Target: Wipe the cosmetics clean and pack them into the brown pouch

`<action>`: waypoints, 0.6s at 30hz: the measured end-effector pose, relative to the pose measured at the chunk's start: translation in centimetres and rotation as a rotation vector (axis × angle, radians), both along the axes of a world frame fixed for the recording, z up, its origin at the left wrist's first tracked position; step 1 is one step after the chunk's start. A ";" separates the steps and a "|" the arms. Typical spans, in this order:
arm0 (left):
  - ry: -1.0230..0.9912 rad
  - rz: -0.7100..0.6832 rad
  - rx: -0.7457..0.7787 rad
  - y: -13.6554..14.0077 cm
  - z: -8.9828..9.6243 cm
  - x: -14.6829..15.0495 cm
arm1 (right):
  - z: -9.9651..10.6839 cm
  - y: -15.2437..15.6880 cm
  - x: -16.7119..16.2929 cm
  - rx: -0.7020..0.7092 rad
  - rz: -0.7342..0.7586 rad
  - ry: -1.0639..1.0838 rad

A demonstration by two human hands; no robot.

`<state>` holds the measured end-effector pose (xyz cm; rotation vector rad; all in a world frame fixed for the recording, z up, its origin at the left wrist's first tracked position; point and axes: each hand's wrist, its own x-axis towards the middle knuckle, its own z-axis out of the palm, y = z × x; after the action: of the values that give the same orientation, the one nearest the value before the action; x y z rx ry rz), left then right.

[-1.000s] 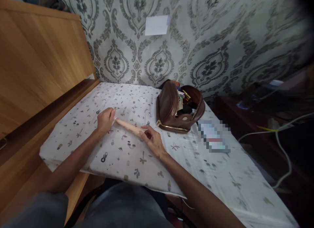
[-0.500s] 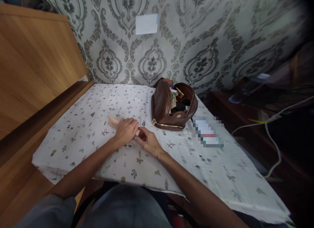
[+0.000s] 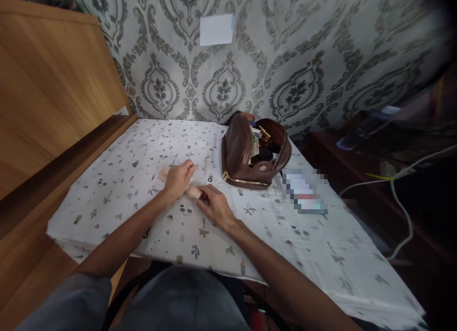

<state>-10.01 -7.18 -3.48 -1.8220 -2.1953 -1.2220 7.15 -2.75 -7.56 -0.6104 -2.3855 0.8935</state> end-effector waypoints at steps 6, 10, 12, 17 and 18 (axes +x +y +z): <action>-0.170 0.022 0.152 1.0 1.7 1.3 | 0.3 0.0 0.0 -0.010 -0.010 0.008; 0.234 -0.134 0.033 -0.1 -0.3 3.9 | 0.1 0.1 -0.2 -0.014 -0.029 0.032; 0.383 -0.191 -0.008 -0.8 -1.3 3.8 | 0.0 0.2 -0.2 -0.008 -0.041 0.044; 0.354 -0.183 -0.053 -1.5 -2.0 -0.3 | 0.2 0.4 0.3 -0.039 -0.014 0.046; 0.321 -0.168 -0.058 -1.4 -2.0 -1.4 | 0.2 0.4 0.3 -0.046 -0.008 0.044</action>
<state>-11.44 -8.62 -5.43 -2.0897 -1.9568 -0.8207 7.49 -2.38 -7.32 -0.6121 -2.3275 0.9513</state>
